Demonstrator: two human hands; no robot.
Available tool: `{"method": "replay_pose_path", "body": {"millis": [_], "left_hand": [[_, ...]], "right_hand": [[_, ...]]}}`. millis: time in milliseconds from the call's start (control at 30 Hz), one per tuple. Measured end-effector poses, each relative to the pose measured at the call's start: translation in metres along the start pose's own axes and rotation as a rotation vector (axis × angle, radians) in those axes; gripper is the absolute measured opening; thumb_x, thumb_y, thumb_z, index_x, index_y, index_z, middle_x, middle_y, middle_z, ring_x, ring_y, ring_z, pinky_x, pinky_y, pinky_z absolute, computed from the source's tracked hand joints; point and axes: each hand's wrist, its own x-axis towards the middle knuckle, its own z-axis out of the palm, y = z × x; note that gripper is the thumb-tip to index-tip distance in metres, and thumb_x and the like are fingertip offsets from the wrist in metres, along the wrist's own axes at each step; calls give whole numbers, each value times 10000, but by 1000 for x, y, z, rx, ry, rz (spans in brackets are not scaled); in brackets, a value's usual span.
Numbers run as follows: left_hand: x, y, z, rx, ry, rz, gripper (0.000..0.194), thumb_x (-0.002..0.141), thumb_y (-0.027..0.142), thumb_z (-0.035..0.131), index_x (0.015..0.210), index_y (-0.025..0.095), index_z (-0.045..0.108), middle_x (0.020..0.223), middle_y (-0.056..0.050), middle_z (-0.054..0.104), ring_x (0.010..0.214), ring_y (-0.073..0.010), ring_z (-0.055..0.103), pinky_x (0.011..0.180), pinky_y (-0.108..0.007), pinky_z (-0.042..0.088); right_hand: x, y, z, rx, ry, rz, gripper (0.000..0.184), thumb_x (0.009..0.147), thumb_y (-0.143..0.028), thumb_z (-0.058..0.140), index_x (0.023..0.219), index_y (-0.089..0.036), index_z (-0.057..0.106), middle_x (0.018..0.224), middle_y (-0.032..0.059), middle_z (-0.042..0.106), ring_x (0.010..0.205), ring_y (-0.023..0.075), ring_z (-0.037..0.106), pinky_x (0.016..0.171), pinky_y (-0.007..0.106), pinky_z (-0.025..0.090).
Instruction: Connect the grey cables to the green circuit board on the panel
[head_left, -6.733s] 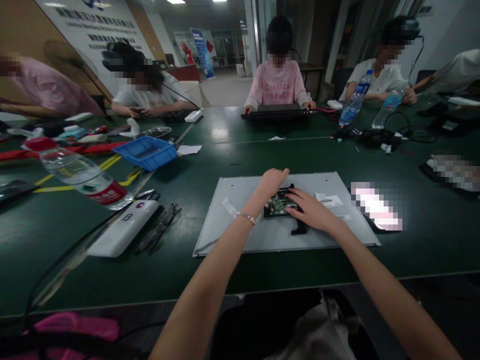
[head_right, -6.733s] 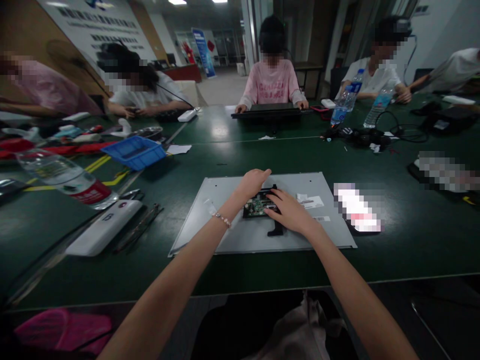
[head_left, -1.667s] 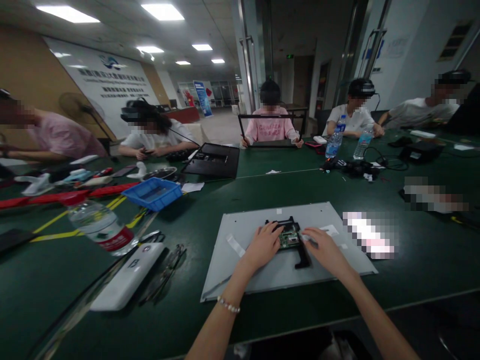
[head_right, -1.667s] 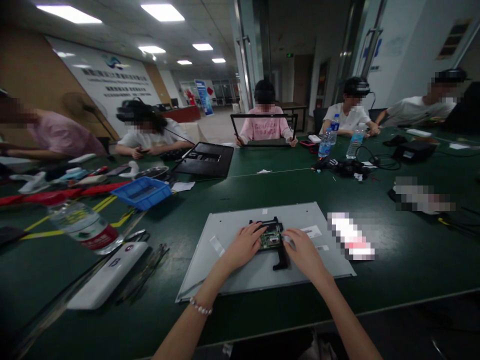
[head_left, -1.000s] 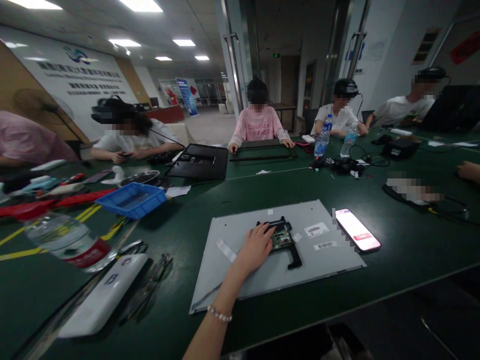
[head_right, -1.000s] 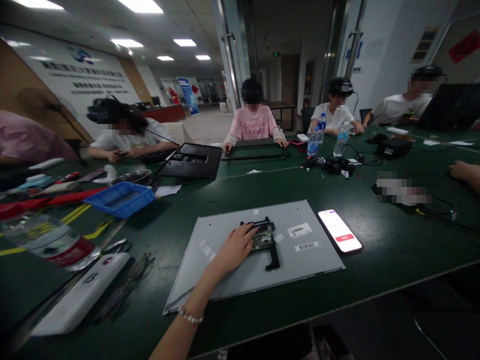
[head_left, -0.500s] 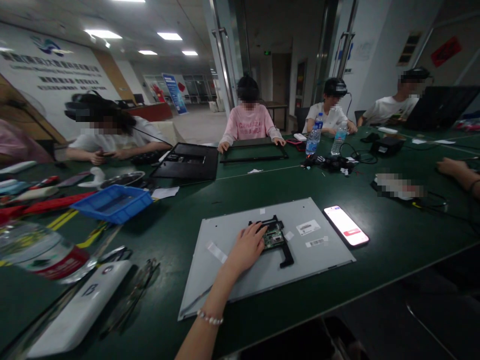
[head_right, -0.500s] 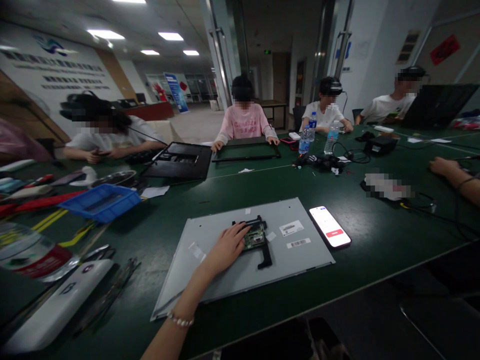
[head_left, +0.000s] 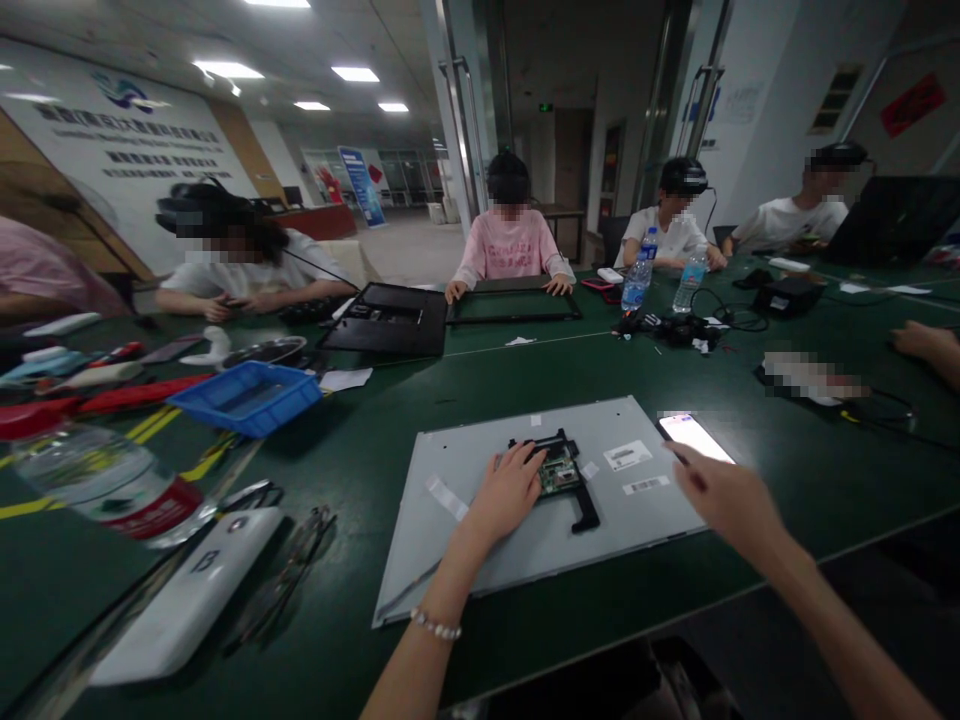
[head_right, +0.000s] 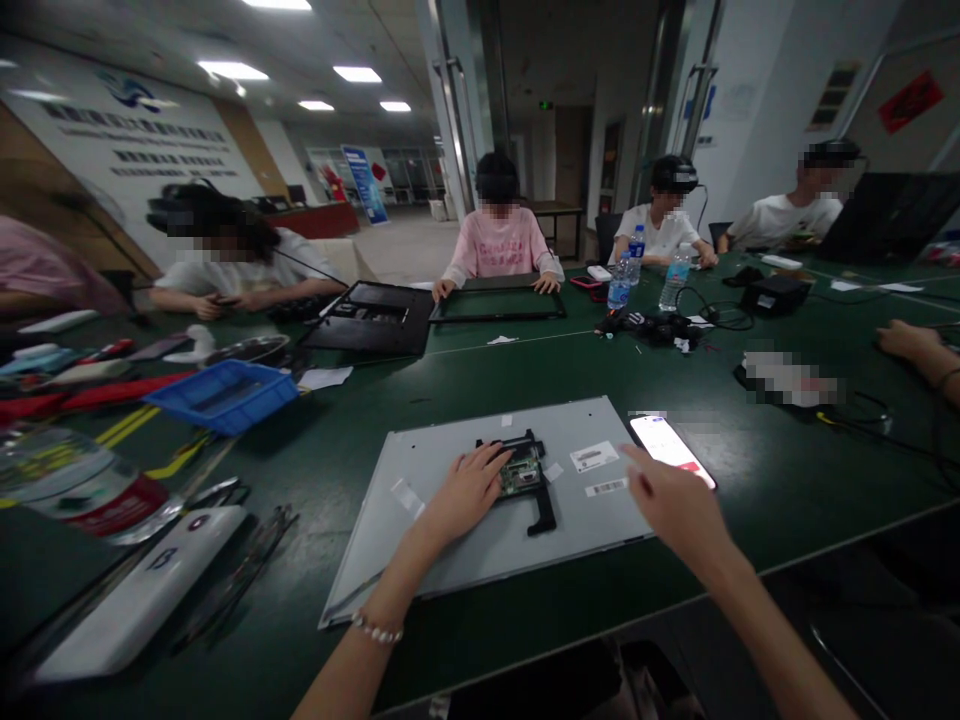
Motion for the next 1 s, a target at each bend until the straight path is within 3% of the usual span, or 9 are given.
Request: {"method": "replay_pose_path", "body": {"millis": [100, 233, 400, 667, 800, 1000], "left_hand": [[-1, 0, 0, 10, 6, 4, 422, 938, 264, 298, 1352, 252, 375, 1412, -61, 384, 1320, -244, 303, 1055, -483, 272], [-1, 1, 1, 27, 11, -6, 426, 929, 251, 312, 1350, 253, 378, 1410, -57, 386, 1316, -242, 308, 1061, -481, 264], [-1, 2, 2, 21, 3, -9, 429, 926, 249, 311, 1349, 260, 378, 1412, -52, 388, 1318, -235, 309, 1058, -488, 271], [-2, 2, 2, 11, 1, -8, 430, 930, 250, 307, 1355, 252, 368, 1421, -61, 373, 1324, -241, 297, 1053, -507, 275], [-2, 2, 2, 6, -6, -5, 429, 930, 250, 310, 1355, 254, 370, 1424, -63, 368, 1327, -236, 292, 1051, -507, 276], [-1, 2, 2, -10, -4, -12, 432, 936, 260, 303, 1364, 261, 356, 1422, -56, 372, 1330, -234, 287, 1056, -495, 272]], "right_hand": [[32, -17, 32, 33, -151, -110, 334, 848, -237, 495, 1164, -233, 605, 868, 45, 678, 751, 175, 615, 712, 288, 469], [85, -30, 71, 96, -183, -154, 358, 797, -151, 491, 1131, -166, 618, 1056, 90, 639, 809, 155, 606, 805, 277, 449], [97, -23, 97, 150, -154, -248, 312, 795, -125, 477, 1056, -151, 647, 1033, 97, 616, 917, 182, 573, 874, 313, 428], [77, -5, 92, 273, -323, -276, 264, 732, -251, 637, 989, -200, 673, 1001, 58, 619, 931, 191, 571, 839, 326, 445], [75, -4, 87, 314, -405, -247, 214, 724, -240, 634, 928, -203, 686, 910, 35, 642, 829, 165, 590, 768, 298, 463], [74, -7, 91, 345, -413, -201, 142, 769, -261, 585, 846, -196, 685, 779, 19, 661, 714, 154, 602, 659, 264, 460]]}}
